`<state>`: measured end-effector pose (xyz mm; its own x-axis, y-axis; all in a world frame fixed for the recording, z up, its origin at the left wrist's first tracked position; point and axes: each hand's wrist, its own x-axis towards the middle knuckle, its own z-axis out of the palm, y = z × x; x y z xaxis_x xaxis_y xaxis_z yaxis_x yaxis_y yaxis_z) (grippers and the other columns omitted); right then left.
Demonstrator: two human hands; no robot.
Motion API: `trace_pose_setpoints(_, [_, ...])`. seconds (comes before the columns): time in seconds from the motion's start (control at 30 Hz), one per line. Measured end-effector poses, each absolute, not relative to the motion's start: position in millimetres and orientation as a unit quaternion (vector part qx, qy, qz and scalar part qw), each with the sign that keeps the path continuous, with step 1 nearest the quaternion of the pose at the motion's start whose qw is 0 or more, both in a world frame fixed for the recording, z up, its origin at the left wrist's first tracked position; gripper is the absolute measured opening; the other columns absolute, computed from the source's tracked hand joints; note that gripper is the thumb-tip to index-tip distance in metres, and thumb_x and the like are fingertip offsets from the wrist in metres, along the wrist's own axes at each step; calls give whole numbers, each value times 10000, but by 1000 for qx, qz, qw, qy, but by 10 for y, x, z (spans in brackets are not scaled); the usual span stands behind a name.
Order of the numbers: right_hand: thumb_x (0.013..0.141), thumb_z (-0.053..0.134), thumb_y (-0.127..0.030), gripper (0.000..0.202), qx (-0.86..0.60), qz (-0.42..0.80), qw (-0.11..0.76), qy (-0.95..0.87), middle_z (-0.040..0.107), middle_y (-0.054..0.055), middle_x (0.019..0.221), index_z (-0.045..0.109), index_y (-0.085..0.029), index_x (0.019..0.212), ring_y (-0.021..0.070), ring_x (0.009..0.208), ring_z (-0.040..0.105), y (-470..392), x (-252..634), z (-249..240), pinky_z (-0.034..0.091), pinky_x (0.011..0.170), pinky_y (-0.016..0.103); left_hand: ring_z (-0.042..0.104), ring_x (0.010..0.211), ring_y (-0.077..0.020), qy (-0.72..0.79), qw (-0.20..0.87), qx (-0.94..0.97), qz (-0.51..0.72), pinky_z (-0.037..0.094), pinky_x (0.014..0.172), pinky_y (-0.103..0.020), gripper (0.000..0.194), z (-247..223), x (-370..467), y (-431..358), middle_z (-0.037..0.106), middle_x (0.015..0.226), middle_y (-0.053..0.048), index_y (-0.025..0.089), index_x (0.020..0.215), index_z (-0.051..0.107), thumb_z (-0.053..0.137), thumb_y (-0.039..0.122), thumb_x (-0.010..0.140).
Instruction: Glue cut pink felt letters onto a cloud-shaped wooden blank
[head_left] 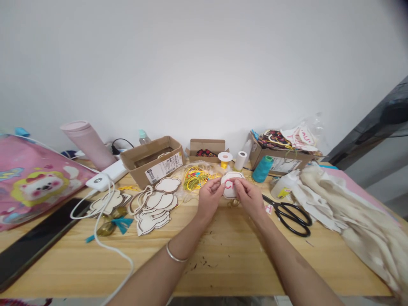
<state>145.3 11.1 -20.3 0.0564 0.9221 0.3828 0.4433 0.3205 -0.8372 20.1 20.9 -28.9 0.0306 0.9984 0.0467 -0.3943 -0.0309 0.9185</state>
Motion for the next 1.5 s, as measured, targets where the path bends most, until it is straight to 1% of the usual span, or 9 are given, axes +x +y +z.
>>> trace_pose_setpoints(0.23, [842, 413, -356, 285, -535, 207, 473, -669, 607, 4, 669, 636, -194, 912, 118, 540, 502, 105, 1496, -198, 374, 511, 224, 663, 813, -190, 364, 583, 434, 583, 511, 750, -296, 298, -290, 205, 202, 712, 899, -81, 148, 914, 666, 695, 269, 644])
trace_pose_setpoints(0.4, [800, 462, -376, 285, -556, 218, 622, -507, 483, -34, 542, 604, -151, 902, 95, 456, 411, 85, 1555, -91, 326, 436, 210, 660, 746, -170, 395, 598, 387, 580, 516, 683, -268, 321, -243, 212, 179, 717, 831, -67, 135, 879, 657, 732, 266, 595])
trace_pose_setpoints(0.5, [730, 523, -416, 306, -547, 201, 683, -440, 559, 2, 661, 579, -158, 884, 111, 567, 499, 118, 1537, -30, 393, 496, 218, 649, 699, -152, 394, 619, 349, 583, 510, 640, -251, 327, -237, 205, 177, 712, 799, -55, 138, 868, 644, 737, 279, 588])
trace_pose_setpoints(0.57, [674, 566, -423, 348, -531, 244, 677, -447, 601, 21, 703, 579, -164, 906, 135, 635, 547, 145, 1503, -33, 436, 544, 240, 644, 699, -147, 372, 641, 333, 583, 508, 643, -252, 322, -240, 195, 181, 705, 800, -48, 143, 868, 636, 734, 285, 596])
trace_pose_setpoints(0.7, [634, 612, -407, 478, -513, 390, 639, -421, 560, -32, 513, 576, -127, 1020, 128, 515, 534, 169, 1457, -112, 440, 494, 249, 642, 719, -148, 330, 682, 312, 573, 508, 681, -261, 322, -232, 162, 190, 694, 824, -49, 137, 876, 635, 733, 268, 600])
trace_pose_setpoints(0.8, [616, 648, -407, 573, -506, 430, 640, -387, 592, -29, 522, 553, -111, 1098, 125, 498, 548, 157, 1459, -131, 449, 492, 252, 648, 746, -162, 292, 718, 308, 552, 511, 696, -273, 323, -226, 132, 202, 694, 855, -63, 143, 899, 634, 708, 309, 632])
trace_pose_setpoints(0.93, [588, 665, -412, 671, -499, 439, 643, -381, 619, -23, 534, 518, -89, 1157, 127, 501, 565, 122, 1437, -73, 461, 507, 253, 650, 799, -186, 265, 733, 294, 553, 518, 698, -296, 369, -254, 118, 231, 690, 913, -85, 152, 958, 619, 608, 431, 718])
trace_pose_setpoints(1.27, [660, 613, -396, 626, -487, 419, 605, -470, 593, -55, 518, 489, -107, 1201, 100, 475, 523, 98, 1349, -158, 434, 482, 218, 639, 662, -132, 317, 677, 305, 590, 506, 672, -251, 365, -288, 122, 264, 705, 787, -49, 113, 900, 633, 758, 226, 576])
trace_pose_setpoints(1.5, [640, 642, -406, 676, -484, 453, 624, -414, 635, -23, 540, 473, -115, 1227, 129, 496, 573, 111, 1372, -149, 464, 484, 240, 654, 774, -186, 272, 706, 314, 573, 521, 717, -305, 393, -283, 132, 256, 702, 851, -76, 128, 947, 629, 672, 410, 676])
